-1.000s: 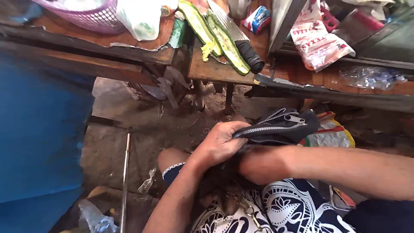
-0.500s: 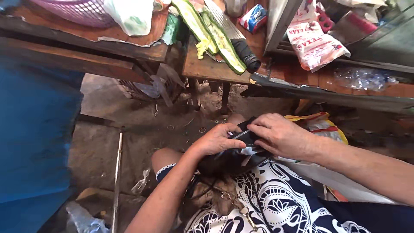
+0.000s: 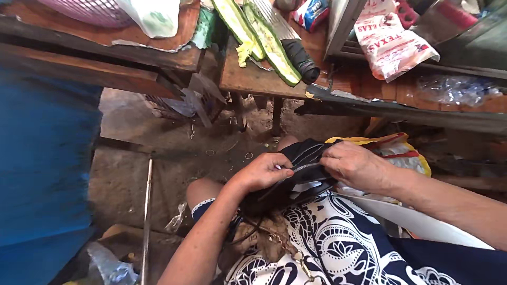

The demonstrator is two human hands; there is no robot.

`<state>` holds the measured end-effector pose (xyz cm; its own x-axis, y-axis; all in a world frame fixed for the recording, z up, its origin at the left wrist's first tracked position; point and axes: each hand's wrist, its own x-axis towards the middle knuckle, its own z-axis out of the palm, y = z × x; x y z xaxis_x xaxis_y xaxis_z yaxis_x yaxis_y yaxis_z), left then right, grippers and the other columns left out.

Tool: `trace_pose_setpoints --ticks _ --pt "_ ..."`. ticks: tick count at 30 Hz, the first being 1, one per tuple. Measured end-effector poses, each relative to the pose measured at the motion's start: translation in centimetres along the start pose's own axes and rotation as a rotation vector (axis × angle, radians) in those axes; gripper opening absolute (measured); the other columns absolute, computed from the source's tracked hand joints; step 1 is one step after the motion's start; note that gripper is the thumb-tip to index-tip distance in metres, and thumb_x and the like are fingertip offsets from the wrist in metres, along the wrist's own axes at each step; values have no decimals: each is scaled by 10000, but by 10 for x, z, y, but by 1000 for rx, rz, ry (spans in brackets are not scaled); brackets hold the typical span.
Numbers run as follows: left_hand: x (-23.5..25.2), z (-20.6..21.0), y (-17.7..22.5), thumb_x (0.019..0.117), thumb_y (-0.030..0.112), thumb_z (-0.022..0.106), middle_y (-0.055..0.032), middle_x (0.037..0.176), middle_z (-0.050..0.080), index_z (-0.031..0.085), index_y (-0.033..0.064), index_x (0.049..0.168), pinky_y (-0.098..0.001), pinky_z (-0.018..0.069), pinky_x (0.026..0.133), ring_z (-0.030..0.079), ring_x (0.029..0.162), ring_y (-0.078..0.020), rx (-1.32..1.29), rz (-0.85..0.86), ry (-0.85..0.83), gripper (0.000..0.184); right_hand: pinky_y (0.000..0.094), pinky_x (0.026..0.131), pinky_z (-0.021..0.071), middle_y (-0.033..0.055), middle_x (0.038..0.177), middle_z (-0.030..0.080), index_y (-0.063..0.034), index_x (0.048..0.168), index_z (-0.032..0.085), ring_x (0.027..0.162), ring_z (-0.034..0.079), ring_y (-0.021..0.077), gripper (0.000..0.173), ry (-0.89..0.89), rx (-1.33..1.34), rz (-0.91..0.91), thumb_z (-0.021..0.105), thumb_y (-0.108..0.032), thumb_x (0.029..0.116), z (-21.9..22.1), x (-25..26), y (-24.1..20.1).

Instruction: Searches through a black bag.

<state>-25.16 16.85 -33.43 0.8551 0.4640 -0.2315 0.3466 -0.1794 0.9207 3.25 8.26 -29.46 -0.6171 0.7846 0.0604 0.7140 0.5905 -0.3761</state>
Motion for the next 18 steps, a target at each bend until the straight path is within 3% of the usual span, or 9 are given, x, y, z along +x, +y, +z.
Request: trace_pose_setpoints --ticks 3,5,8,10,13,15,18 --pt "-4 -3 -1 937 275 651 25 899 659 741 69 921 -170 452 701 549 781 20 65 40 -27 226 599 1046 450 203 1298 637 -73 1173 719 1234 597 385 247 -91 46 232 654 -183 962 -2 -15 16" --pt "-3 -4 3 916 211 669 -16 918 668 746 55 914 -221 474 744 577 824 -32 126 36 -59 174 578 1033 491 215 1507 484 -70 1343 630 1272 581 379 396 -145 214 432 671 -202 972 -3 -17 19" --pt "-2 -7 17 908 153 698 -72 916 686 751 60 919 -369 530 762 642 851 -164 335 46 -102 108 493 978 543 181 1296 635 -39 1359 599 1130 661 292 405 -127 434 583 667 -136 972 0 -15 20" --pt "1 -8 32 947 223 696 -96 933 694 753 70 949 -485 551 775 675 878 -246 446 18 -140 163 457 965 547 165 1234 650 -43 1338 618 1101 659 255 382 -130 479 591 665 -129 969 -2 -13 18" --pt "18 2 52 1035 397 543 -98 977 707 746 81 1034 -501 551 808 688 920 -252 457 17 -92 376 434 952 553 161 1240 644 -51 1364 609 1093 659 240 418 -117 499 561 687 -144 964 -5 -10 13" --pt "40 16 65 1068 353 490 -134 1080 716 726 60 1167 -523 541 896 691 1019 -279 427 -7 -64 389 432 988 536 164 1266 637 -50 1389 587 1127 650 241 441 -120 500 540 679 -152 970 -5 -8 11" --pt "66 34 70 1056 260 521 -143 1128 666 676 46 1209 -494 541 907 667 1040 -275 426 -8 -59 306 431 991 539 159 1251 645 -57 1401 577 1123 655 241 447 -112 476 510 668 -136 971 -3 -9 10"
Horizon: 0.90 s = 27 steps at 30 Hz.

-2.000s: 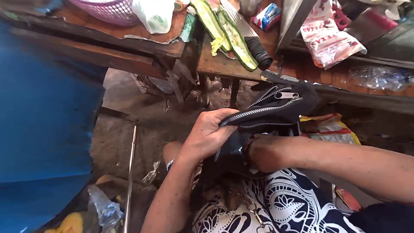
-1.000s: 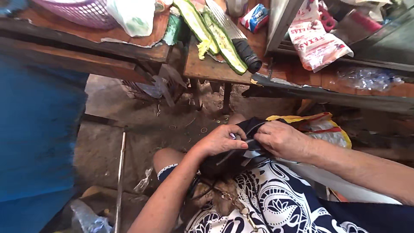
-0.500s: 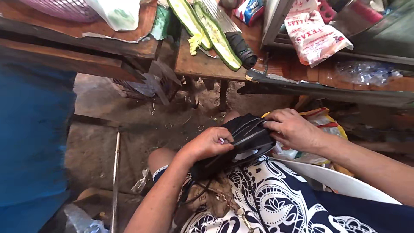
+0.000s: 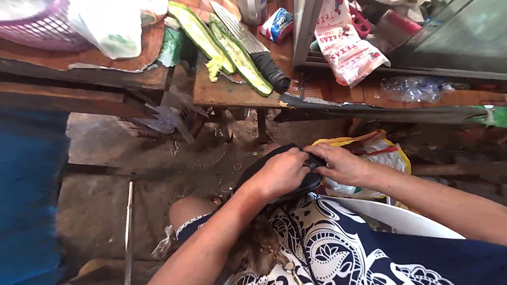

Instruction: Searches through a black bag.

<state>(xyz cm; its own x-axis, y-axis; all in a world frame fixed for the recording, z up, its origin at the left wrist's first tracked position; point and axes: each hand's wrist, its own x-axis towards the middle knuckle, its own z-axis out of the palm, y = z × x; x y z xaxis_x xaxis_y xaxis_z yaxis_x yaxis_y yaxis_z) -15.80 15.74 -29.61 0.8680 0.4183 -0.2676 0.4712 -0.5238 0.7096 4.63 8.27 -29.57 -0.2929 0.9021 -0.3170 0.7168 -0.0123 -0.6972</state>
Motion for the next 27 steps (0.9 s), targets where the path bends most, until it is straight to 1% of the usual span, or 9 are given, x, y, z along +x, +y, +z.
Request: trace_pose_setpoints --ticks 2,5,9,12,17,19,22,24,27 --pt "6 3 1 1036 277 578 -116 1105 633 690 61 1150 -450 552 878 651 1000 -241 -7 -11 6 269 434 975 547 150 1232 650 -66 1396 580 1109 659 237 442 5 -5 3 667 -123 967 -1 -1 3" --pt "6 5 -5 1010 301 623 -90 977 603 689 57 921 -415 536 782 619 893 -214 0 11 39 267 443 956 551 153 1214 656 -55 1383 595 1093 662 250 411 -9 -51 -14 647 -135 983 -3 -1 3" --pt "2 -6 2 1070 284 517 -122 1037 625 665 42 1021 -482 550 795 657 915 -265 151 -10 -110 288 431 937 552 139 1170 663 -59 1326 641 1068 662 243 345 -58 -113 -47 635 -180 1003 -6 4 7" --pt "-10 -12 2 1065 250 523 -129 1006 662 676 39 1043 -508 557 774 682 898 -291 254 17 -130 261 437 918 552 127 1145 665 -69 1290 661 1046 661 237 319 -64 -102 -44 656 -189 995 -7 7 12" --pt "-56 -11 -15 966 165 614 -125 845 647 675 50 910 -502 550 545 672 672 -306 374 118 109 142 445 899 562 120 1134 673 -81 1276 671 1024 671 238 322 -32 -111 -49 696 -162 965 -14 8 16" --pt "-84 -12 -16 943 133 608 -147 852 643 659 41 895 -510 534 488 671 632 -336 486 54 114 116 455 887 565 112 1126 675 -87 1258 676 1014 674 236 304 -14 -117 -30 696 -156 963 -17 7 20" --pt "-134 -14 -20 856 61 706 -145 877 662 678 49 880 -525 534 474 684 646 -349 578 -115 55 39 479 903 564 120 1153 678 -86 1240 682 1027 678 252 282 22 -107 31 692 -145 965 -20 6 35" --pt "-160 -18 -30 870 159 702 -127 895 678 708 59 903 -538 555 505 699 675 -329 476 -138 82 106 479 913 561 119 1168 681 -90 1245 687 1036 677 249 300 22 -82 68 717 -153 953 -22 6 38" --pt "-163 -19 -37 933 461 630 -82 922 657 697 110 890 -479 554 538 665 686 -250 267 -140 198 360 488 928 556 126 1184 674 -81 1275 671 1052 676 257 309 0 -98 69 685 -123 970 -22 9 28"
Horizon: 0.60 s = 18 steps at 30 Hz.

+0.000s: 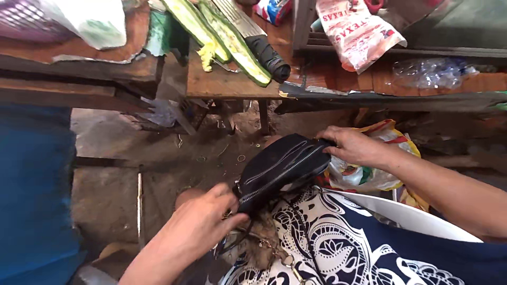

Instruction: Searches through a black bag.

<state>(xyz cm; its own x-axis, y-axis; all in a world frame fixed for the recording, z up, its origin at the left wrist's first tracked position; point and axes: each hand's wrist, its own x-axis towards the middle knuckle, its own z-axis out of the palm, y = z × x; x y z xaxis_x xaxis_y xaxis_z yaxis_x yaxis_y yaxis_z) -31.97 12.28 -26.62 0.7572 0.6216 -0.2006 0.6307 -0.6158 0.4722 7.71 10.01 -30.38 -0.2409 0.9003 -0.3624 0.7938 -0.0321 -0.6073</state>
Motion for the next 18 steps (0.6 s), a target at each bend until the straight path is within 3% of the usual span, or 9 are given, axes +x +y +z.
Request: trace_pose_setpoints --ticks 2,4,6,8,11,12,15,18 --pt "20 7 3 990 528 566 -141 1054 674 699 75 1097 -531 573 671 688 807 -298 -105 -72 -30 484 477 914 561 117 1166 680 -95 1293 666 1035 678 245 326 28 -14 -27 687 -131 969 1 2 0" --pt "46 20 5 1016 468 582 -183 1165 671 657 53 1253 -579 558 834 690 973 -347 -183 -97 -137 484 495 936 557 142 1207 670 -88 1358 628 1072 674 270 384 49 -40 -55 671 -124 978 2 2 -1" --pt "66 34 7 1022 350 612 -211 1100 699 675 -1 1187 -601 541 873 695 996 -377 -215 -36 -222 393 521 977 541 181 1283 643 -74 1419 583 1143 658 318 439 87 -106 -108 651 -112 987 9 1 -1" --pt "79 40 8 1012 293 626 -192 975 697 678 -11 1055 -579 533 819 687 912 -354 -242 5 -296 311 559 1039 503 219 1408 585 -96 1444 573 1256 610 377 463 146 -232 -245 615 -82 983 19 -2 -1" --pt "88 39 3 921 367 761 -77 810 615 674 20 953 -400 487 701 567 741 -178 -435 -109 -308 359 705 1117 343 247 1538 465 -269 1384 645 1427 412 492 463 222 -355 -496 600 -78 965 37 -3 -9" --pt "90 39 1 882 382 799 -13 759 567 658 56 898 -326 451 655 515 691 -106 -514 -180 -300 355 712 1132 312 230 1557 452 -275 1356 668 1455 371 493 445 221 -335 -544 590 -77 965 44 -3 -12" --pt "91 47 -9 882 350 778 98 664 542 616 152 766 -209 427 581 500 603 5 -786 -302 -189 281 637 1170 331 194 1498 533 -142 1105 754 1456 402 435 252 214 -205 -623 541 -67 993 60 -1 -17" --pt "88 50 -13 918 230 752 55 644 589 632 126 760 -230 469 571 545 584 -32 -896 -377 59 223 660 1197 263 143 1477 570 -138 958 776 1481 369 422 231 116 -149 -607 551 -94 984 56 -5 -23"
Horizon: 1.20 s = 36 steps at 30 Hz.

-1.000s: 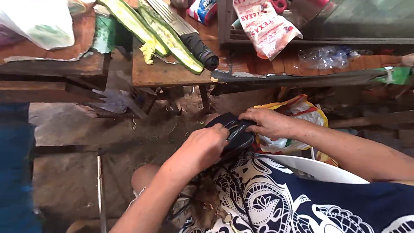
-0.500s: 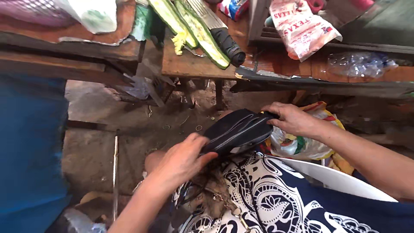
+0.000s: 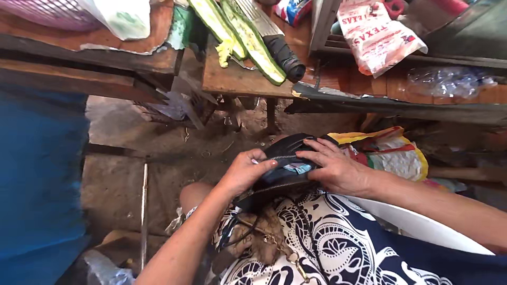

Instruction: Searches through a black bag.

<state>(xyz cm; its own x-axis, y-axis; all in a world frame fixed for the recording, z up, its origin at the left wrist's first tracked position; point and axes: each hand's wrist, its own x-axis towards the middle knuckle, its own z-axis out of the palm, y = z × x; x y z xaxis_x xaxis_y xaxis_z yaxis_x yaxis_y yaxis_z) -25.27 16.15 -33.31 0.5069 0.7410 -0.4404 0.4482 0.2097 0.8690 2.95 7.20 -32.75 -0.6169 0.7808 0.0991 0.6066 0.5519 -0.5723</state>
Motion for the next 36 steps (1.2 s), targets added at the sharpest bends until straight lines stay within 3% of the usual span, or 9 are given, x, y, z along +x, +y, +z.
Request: trace_pose_setpoints --ticks 4,8,14,17,20,25,28,31,36 --pt "2 -3 1 994 232 678 33 640 531 613 106 815 -240 419 539 485 549 -51 106 73 301 228 748 1184 112 90 1633 391 -160 937 810 1548 157 471 193 -310 103 111 619 -137 952 -21 5 -17" --pt "4 1 0 1019 245 636 25 628 510 582 114 814 -251 401 523 472 535 -63 150 129 397 249 765 1168 112 59 1655 356 -149 948 808 1548 157 469 198 -386 115 137 611 -132 961 -31 7 -23" --pt "-5 5 2 992 238 663 57 638 532 606 126 819 -205 406 523 482 545 -17 217 238 340 213 736 1187 137 109 1633 387 -157 969 807 1547 188 451 224 -250 125 150 583 -161 981 -27 0 -19" --pt "-8 8 3 989 238 663 66 628 525 594 132 810 -195 403 520 484 545 -7 230 256 302 220 699 1197 191 184 1620 374 -184 1179 759 1543 214 427 260 -75 91 180 618 -210 963 -19 -5 -11" --pt "-7 8 3 984 262 667 70 686 561 655 147 976 -188 445 556 513 582 -4 246 224 230 116 698 1198 188 286 1664 173 -213 1499 526 1551 154 454 708 -67 -2 170 766 -416 864 -17 2 -9" --pt "-9 16 -1 1004 399 628 -44 926 726 714 81 1138 -333 590 767 687 807 -98 401 338 -172 356 772 1173 105 234 1690 161 -280 1610 341 1555 125 470 1156 -241 -69 134 924 -522 642 13 22 -6" --pt "-10 23 -1 952 423 658 -32 883 718 732 92 1032 -358 572 735 676 788 -111 462 341 -170 349 709 1068 359 211 1679 218 -297 1618 310 1441 397 453 1014 -238 -59 146 874 -250 777 18 36 4" --pt "-13 19 -3 949 482 624 33 838 687 742 117 982 -216 519 671 607 728 -10 455 366 -92 386 588 936 497 283 1359 585 -208 1565 430 1125 635 438 694 -225 -70 130 633 -6 932 22 40 15" --pt "-29 -27 -7 996 290 615 -54 1003 694 713 6 1058 -216 533 790 635 882 -30 376 375 426 307 505 858 540 124 863 711 -59 1058 726 921 692 323 149 -98 -132 17 638 -49 939 -8 32 23"
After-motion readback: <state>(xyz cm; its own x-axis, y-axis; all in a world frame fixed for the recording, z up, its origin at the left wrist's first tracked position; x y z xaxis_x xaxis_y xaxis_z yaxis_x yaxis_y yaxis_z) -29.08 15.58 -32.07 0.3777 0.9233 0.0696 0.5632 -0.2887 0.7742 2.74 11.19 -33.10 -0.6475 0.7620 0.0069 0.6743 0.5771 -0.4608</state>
